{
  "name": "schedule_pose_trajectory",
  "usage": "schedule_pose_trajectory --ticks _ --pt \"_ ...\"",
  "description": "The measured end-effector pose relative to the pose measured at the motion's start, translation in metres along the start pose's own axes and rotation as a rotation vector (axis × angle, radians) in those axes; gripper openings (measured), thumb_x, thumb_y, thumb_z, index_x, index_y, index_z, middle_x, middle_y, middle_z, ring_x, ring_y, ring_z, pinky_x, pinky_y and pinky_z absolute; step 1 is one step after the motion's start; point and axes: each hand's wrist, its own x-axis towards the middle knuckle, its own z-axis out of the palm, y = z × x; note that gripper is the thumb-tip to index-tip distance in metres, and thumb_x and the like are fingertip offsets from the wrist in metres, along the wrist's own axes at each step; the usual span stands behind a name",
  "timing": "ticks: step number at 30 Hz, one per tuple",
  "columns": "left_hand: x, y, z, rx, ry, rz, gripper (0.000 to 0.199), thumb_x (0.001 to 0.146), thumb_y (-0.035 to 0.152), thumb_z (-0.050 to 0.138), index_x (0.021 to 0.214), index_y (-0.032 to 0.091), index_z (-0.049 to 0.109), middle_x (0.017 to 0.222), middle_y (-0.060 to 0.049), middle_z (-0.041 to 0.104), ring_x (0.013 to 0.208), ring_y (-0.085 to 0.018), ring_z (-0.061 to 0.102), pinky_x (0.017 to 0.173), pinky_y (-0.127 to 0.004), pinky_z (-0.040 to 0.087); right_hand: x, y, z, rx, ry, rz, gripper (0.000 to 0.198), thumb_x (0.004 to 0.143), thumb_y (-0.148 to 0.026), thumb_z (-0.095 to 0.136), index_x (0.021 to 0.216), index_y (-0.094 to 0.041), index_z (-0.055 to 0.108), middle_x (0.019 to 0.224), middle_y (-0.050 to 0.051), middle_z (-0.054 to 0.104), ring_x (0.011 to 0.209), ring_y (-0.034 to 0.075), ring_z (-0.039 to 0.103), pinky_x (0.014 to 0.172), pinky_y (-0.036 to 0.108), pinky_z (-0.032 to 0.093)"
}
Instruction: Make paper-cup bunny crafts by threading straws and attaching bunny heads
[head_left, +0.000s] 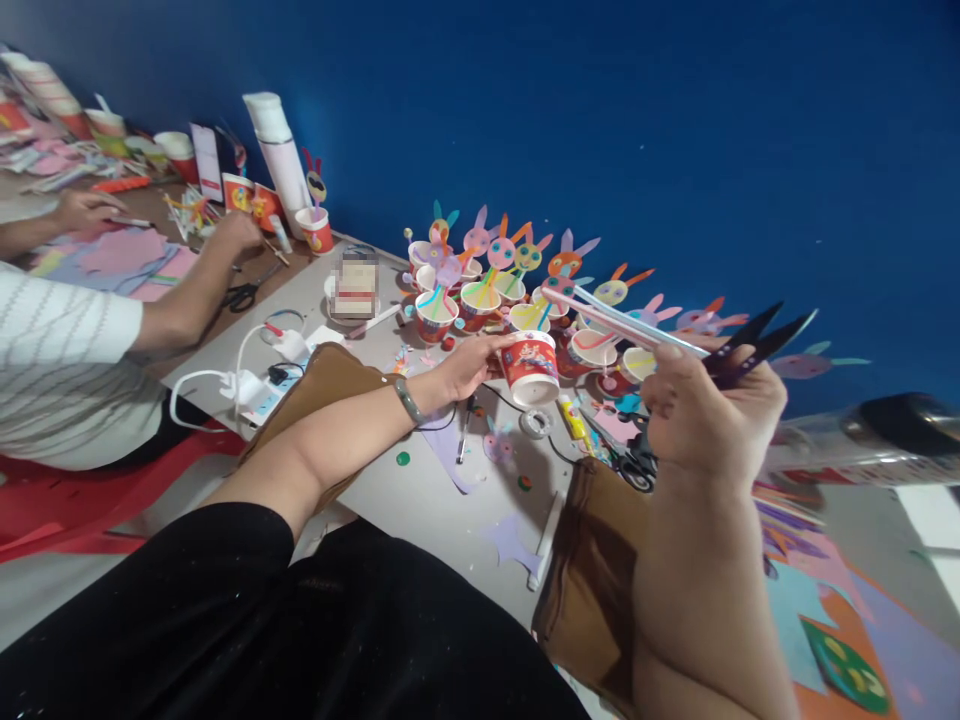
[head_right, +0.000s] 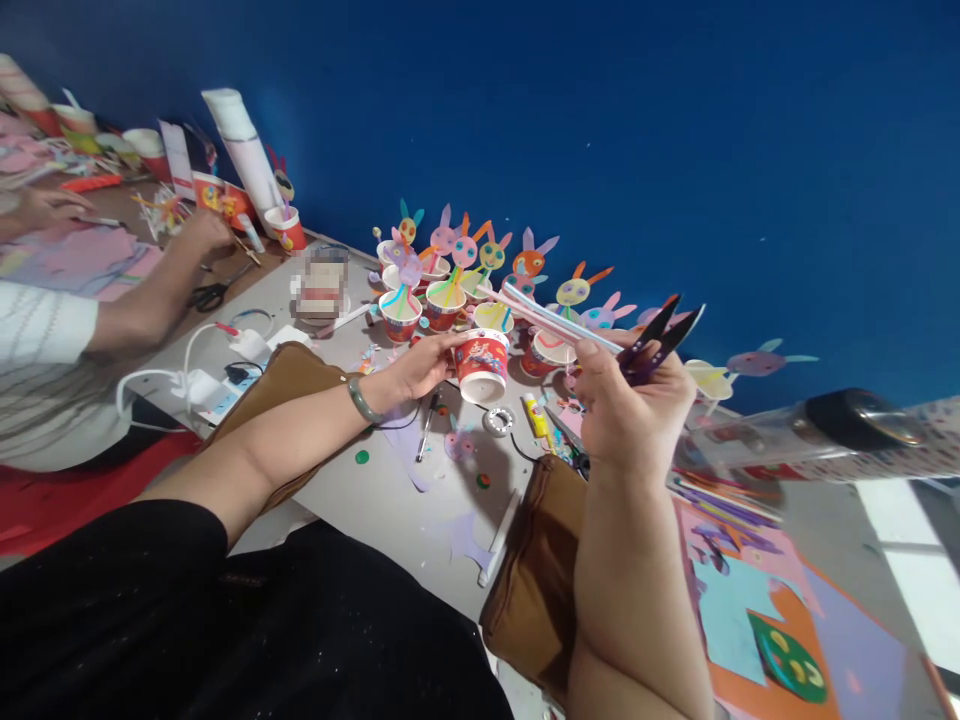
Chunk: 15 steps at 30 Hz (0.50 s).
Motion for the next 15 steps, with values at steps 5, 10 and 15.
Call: schedule_pose_trajectory --ticks 5,10,15 --pt "-0.008 0.000 -0.001 0.241 0.041 0.153 0.045 0.077 0.058 0.079 0.073 0.018 0.058 0.079 -0.004 0.063 0.079 -0.017 0.059 0.079 -0.034 0.049 -0.006 0.017 -0.005 0.047 0.000 0.067 0.026 0.057 -0.024 0.086 0.066 -0.019 0.061 0.040 -0.010 0.046 0.034 0.006 0.034 0.037 0.023 0.027" --pt "-0.018 -0.010 -0.002 0.973 0.017 0.541 0.039 0.087 0.053 0.069 0.070 0.020 0.057 0.077 -0.002 0.062 0.080 -0.018 0.056 0.084 -0.035 0.041 0.001 0.029 -0.015 0.047 0.015 0.114 0.037 0.054 -0.024 0.088 0.061 -0.021 0.052 0.044 -0.010 0.046 0.035 0.004 0.033 0.036 0.022 0.025" --pt "-0.025 -0.023 -0.001 1.370 -0.037 0.685 0.031 0.087 0.046 0.073 0.072 0.021 0.062 0.083 -0.004 0.070 0.097 -0.024 0.059 0.102 -0.046 0.031 0.008 0.031 -0.015 0.052 0.021 0.133 0.036 0.050 -0.022 0.089 0.065 -0.020 0.056 0.049 -0.008 0.051 0.038 0.004 0.035 0.037 0.023 0.023"
